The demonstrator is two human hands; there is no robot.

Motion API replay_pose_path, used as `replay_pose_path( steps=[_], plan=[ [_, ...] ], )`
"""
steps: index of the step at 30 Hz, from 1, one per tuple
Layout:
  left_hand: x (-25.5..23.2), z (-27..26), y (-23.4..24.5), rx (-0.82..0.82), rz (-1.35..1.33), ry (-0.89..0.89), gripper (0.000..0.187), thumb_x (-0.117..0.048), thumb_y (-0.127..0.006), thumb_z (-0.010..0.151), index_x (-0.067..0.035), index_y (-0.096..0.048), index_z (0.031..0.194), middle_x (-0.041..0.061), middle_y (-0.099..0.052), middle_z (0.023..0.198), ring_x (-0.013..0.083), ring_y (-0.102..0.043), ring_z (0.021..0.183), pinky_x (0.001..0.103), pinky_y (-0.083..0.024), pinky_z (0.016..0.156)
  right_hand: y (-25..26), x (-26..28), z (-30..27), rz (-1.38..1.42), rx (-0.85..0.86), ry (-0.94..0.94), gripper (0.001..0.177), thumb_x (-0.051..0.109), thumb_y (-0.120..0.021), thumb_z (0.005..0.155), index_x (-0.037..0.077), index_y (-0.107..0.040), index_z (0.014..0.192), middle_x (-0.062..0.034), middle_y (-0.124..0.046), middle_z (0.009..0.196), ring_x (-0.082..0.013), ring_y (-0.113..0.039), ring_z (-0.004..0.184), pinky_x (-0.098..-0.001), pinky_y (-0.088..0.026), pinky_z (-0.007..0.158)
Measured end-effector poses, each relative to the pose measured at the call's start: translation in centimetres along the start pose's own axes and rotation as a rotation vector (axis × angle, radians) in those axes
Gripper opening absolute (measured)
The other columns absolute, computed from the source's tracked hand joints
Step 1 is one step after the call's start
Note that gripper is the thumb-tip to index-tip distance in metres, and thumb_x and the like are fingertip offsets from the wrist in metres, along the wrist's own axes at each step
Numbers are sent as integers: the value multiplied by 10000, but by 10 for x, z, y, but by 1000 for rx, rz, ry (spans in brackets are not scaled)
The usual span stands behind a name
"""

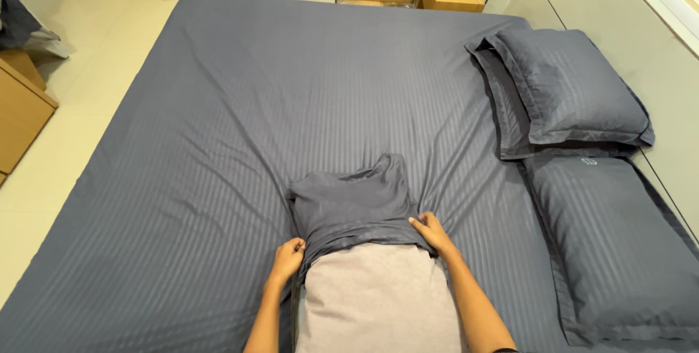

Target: The person puts two different pillowcases onto pillows on a bed by hand, first sliding a gray pillowcase over a small pillow and then sliding a larger gray pillowcase over a larger pillow.

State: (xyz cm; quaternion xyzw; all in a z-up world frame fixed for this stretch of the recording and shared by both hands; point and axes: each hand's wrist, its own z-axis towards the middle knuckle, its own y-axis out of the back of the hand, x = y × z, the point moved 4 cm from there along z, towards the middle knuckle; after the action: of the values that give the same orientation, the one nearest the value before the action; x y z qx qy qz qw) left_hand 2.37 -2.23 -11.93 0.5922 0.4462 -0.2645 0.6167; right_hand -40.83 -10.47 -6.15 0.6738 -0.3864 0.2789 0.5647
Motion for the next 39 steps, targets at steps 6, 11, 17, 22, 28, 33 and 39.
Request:
replay_pose_path(
  steps=[6, 11, 17, 22, 28, 33, 39],
  plan=[
    [-95, -22, 34, 15, 305, -211, 356, -395, -684, 914, -119, -705, 1139, 104, -732, 1151, 293, -675, 1096, 421, -531, 898, 6, -26, -29, 466, 282, -420, 476, 476, -673, 909, 61, -633, 1139, -69, -664, 1037, -175, -633, 949, -389, -551, 852],
    [-289, -36, -9, 334, 298, -592, 1158, -662, -880, 637, -104, -397, 1529, 229, -428, 1519, 499, -408, 1373, 567, -322, 1138, -15, 43, -6, 1051, 375, -493, 453, 302, -630, 912, -12, -648, 1238, -175, -726, 1182, -293, -674, 1074, -412, -558, 940],
    [-324, 32, -18, 278, 761, -61, 967, -585, -948, 588, -106, -544, 1325, 199, -521, 1350, 483, -556, 1262, 579, -527, 942, -15, 155, -27, 1027, 738, -82, 685, 93, -618, 867, 76, -402, 1517, -88, -540, 1476, -200, -568, 1330, -407, -413, 1126],
    [-263, 63, 14, 119, 638, -212, 452, -166, -784, 692, -120, -660, 1125, 186, -669, 1128, 426, -659, 1068, 498, -548, 887, -81, 120, -29, 989, 748, -174, 574, 136, -609, 887, 83, -412, 1423, -103, -529, 1362, -221, -546, 1209, -425, -418, 1026],
    [-303, 55, 42, -83, 385, -578, 285, -130, -714, 713, -51, -703, 987, 191, -712, 984, 423, -668, 969, 512, -540, 823, -187, 67, -42, 1160, 622, -398, 302, 193, -584, 981, 62, -491, 1237, -61, -509, 1138, -194, -490, 1019, -393, -403, 886],
    [-290, 69, 92, -275, 99, -518, 350, -197, -763, 720, -35, -733, 1029, 184, -732, 964, 348, -694, 875, 457, -546, 768, -116, 110, 9, 847, 24, -2, 197, 240, -563, 1060, 44, -557, 1082, -26, -493, 952, -171, -443, 860, -367, -390, 770],
    [-140, 130, 64, -304, -455, -72, 455, -354, -800, 839, 28, -738, 1078, 126, -748, 1012, 191, -680, 942, 362, -532, 849, 10, 256, 4, 128, -262, 918, 165, 198, -586, 998, 38, -618, 977, -106, -599, 1090, -272, -580, 1017, -388, -468, 884]
  ],
)
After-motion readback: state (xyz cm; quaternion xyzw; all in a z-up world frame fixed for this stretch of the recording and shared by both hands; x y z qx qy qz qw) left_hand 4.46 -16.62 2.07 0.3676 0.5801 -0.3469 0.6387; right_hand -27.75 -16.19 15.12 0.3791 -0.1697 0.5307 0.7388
